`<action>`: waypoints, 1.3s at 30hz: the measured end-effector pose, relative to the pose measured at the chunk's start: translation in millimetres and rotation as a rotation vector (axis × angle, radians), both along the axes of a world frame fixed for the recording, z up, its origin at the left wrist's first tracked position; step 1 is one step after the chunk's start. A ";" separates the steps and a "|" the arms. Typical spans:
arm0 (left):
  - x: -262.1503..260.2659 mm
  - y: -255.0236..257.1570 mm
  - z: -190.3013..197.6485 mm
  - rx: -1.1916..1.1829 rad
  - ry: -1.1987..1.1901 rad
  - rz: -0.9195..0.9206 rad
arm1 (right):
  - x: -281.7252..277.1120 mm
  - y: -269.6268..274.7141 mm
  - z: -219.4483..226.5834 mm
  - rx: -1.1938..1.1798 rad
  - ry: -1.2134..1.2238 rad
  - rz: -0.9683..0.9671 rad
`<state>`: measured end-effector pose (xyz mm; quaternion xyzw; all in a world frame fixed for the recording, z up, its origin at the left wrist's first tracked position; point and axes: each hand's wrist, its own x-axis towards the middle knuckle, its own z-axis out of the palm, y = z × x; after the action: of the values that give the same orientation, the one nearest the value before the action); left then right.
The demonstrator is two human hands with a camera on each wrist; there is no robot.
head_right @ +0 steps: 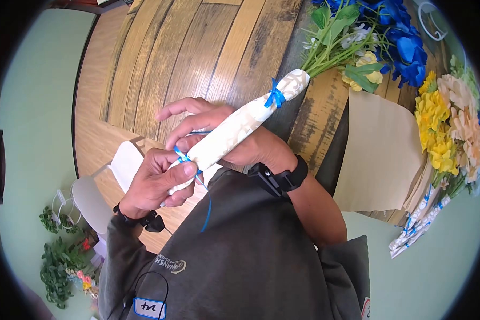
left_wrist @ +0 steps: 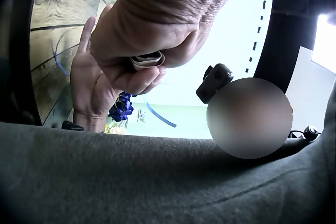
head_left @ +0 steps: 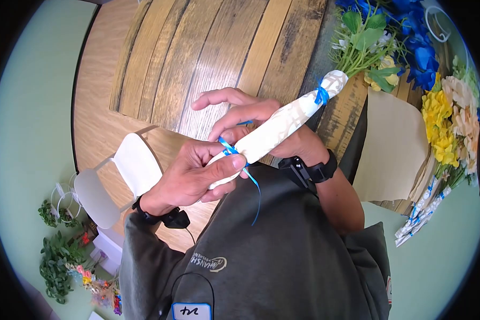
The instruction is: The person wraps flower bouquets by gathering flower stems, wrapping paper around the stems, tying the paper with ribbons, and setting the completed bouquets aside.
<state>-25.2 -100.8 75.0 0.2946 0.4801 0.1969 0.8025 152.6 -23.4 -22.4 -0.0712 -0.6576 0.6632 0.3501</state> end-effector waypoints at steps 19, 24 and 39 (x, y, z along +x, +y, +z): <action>14.6 -2.8 -32.8 0.367 0.344 -0.024 | 54.6 -82.5 37.3 -0.535 -0.347 -0.445; 22.1 -7.8 -48.5 0.783 0.597 -0.191 | 68.9 -78.9 55.1 -0.709 -0.417 -0.316; 36.0 -26.4 -68.4 0.658 0.578 -0.126 | 37.7 -30.9 74.3 -0.746 0.057 -0.601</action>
<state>10.8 -127.2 6.6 0.6062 0.5775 0.1993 0.5092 190.4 -54.3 51.9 -0.3607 -0.3153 0.7249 0.4950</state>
